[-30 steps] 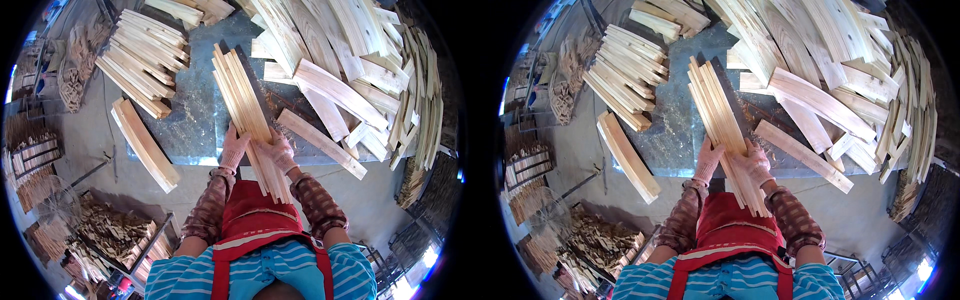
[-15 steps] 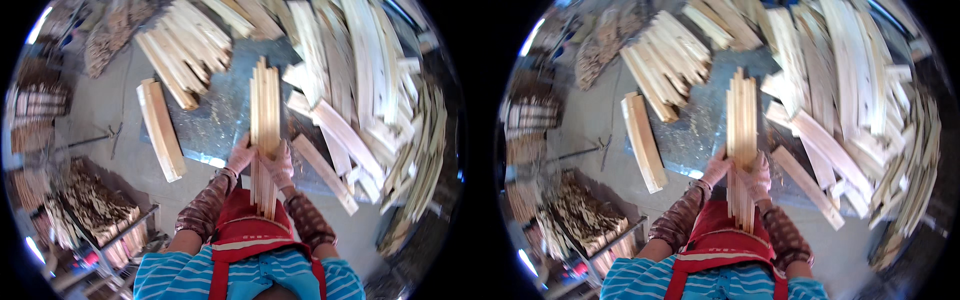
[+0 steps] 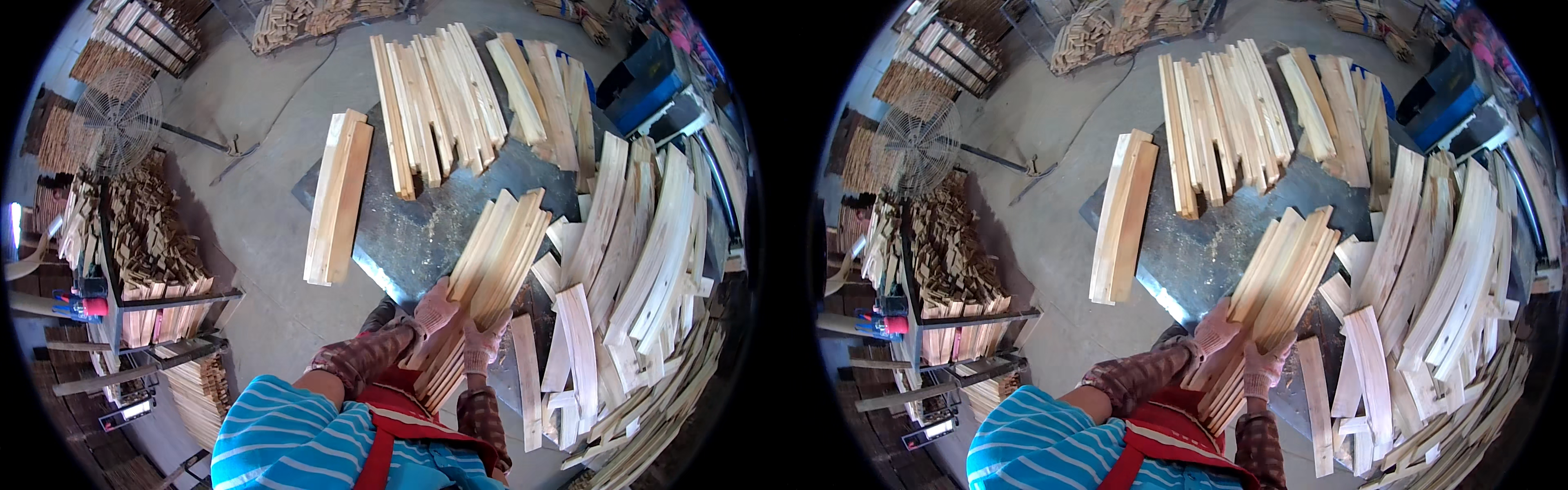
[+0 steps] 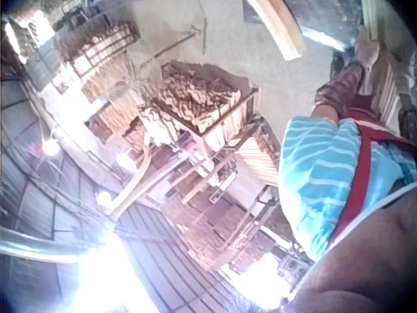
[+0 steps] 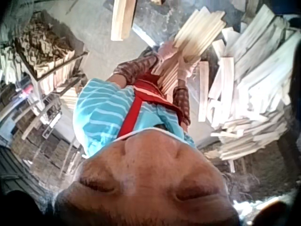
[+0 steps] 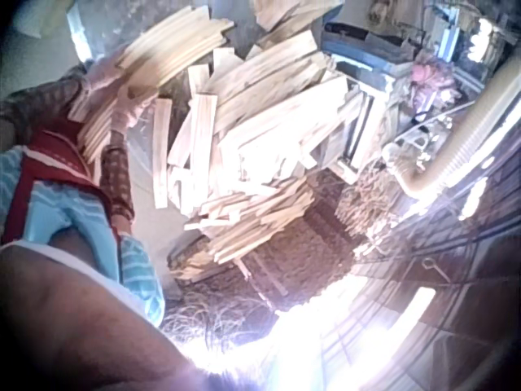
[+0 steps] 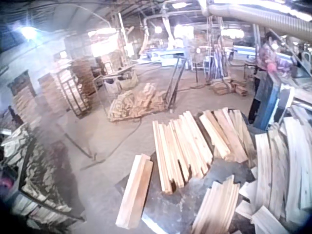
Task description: The person sorts and stacks light-colored wooden planks on a metal table in a workshop. They pick up planks from a disorganized pile, align them, and place them into neat stacks, occasionally moving stacks to make space for more wood.
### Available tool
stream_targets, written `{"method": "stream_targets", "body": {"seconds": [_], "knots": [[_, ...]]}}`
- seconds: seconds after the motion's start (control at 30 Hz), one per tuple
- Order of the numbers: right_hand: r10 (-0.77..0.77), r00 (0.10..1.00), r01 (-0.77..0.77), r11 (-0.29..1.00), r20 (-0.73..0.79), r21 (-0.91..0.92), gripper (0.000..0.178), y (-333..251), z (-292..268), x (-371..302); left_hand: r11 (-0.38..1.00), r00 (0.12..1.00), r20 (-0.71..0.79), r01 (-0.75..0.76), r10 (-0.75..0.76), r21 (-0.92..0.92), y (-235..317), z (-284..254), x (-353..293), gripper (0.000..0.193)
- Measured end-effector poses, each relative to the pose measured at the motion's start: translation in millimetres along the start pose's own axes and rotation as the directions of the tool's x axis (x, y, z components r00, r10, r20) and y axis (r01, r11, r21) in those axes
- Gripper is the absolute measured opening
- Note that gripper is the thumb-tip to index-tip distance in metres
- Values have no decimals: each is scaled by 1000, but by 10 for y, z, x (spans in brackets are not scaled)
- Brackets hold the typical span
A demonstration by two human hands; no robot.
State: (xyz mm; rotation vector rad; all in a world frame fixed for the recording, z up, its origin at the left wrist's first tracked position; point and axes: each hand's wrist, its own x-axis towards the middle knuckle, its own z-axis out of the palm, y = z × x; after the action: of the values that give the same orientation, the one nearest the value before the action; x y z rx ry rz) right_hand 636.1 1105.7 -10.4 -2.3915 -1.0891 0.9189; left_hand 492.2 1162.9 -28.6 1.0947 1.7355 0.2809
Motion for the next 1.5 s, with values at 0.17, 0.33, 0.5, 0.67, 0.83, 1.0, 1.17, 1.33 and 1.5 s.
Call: {"method": "stream_targets", "body": {"seconds": [0.17, 0.33, 0.5, 0.67, 0.83, 1.0, 1.17, 1.33, 1.5], "knots": [[26, 1000, -26, 999, 1, -38, 112, -24, -11, 12, 979, 985, -25, -171, 169, -115, 49, -675, -295, 62], [-12, 1000, 12, 1000, -26, -18, 108, -17, -2, 7, 870, 871, -442, -375, 213, -320, 296, -1756, 182, 55], [-24, 999, 18, 992, -45, -123, 108, 60, 39, 14, 921, 612, -781, -365, 127, -137, 557, -2997, 1719, 51], [-31, 999, 29, 999, -42, -41, 109, -6, 5, -45, 974, 836, -499, -185, 226, 131, 551, -3320, 3011, 48], [-13, 995, 7, 998, -102, -61, 111, 22, 135, -19, 922, 952, -294, -186, 84, -340, 311, -3172, 3348, 32], [-61, 979, 46, 996, -195, -82, 106, 92, 227, -43, 896, 949, -315, -115, -29, -428, 468, -3091, 3185, 41], [78, 990, -91, 990, -118, -111, 85, -285, 35, 2, 838, 904, -391, -344, 174, -423, 1011, -2598, 1757, 60], [11, 985, -7, 1000, -170, 26, 81, -264, -140, -12, 841, 841, 19, -542, 541, 16, 323, -1507, 1134, 66], [201, 978, -204, 977, 53, 56, 83, -191, -78, 63, 940, 912, 322, -157, 256, -304, 307, -27, 117, 87]]}}
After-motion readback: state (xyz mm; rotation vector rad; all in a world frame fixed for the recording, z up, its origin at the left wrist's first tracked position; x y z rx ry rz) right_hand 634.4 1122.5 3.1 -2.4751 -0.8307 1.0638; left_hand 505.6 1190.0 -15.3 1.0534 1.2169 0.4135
